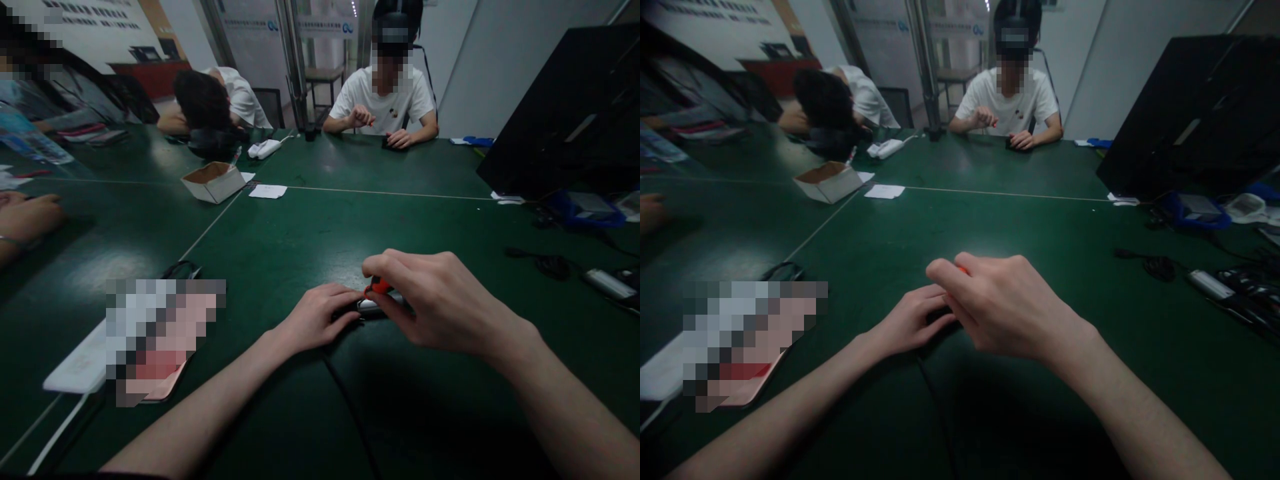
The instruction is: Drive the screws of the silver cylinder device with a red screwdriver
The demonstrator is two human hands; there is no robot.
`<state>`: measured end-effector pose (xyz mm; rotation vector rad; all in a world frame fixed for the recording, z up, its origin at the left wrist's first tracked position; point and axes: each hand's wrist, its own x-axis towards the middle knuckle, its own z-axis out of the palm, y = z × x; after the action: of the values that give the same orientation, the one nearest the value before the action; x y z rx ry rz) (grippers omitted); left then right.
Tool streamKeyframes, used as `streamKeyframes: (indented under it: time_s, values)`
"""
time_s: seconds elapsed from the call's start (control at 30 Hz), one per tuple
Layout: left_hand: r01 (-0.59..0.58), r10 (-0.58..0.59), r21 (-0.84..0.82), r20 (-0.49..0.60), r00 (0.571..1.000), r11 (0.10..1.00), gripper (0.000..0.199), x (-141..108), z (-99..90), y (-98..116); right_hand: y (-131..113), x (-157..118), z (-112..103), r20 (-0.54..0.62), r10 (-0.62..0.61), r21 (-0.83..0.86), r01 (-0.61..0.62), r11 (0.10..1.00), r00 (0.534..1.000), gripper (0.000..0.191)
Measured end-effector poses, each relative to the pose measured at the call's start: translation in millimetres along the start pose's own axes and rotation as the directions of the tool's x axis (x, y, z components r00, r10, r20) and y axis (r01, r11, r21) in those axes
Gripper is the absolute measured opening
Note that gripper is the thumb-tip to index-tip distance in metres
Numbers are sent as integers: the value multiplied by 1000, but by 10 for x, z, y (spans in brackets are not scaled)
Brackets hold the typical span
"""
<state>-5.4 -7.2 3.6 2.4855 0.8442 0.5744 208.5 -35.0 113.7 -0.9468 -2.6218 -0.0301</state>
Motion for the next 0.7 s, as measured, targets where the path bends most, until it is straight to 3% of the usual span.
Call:
streamKeyframes:
  time_s: [0.27, 0.7]
  values:
    - [-24, 24, 2, -12, 1000, 1000, 23, -5, 19, -24, 41, -2, 36, -63, -7, -103, 0, 995, 998, 14]
    - [-15, 15, 7, -7, 1000, 1000, 23, -2, 7, -8, 12, 12, 6, -41, -25, 79, 28, 996, 999, 20]
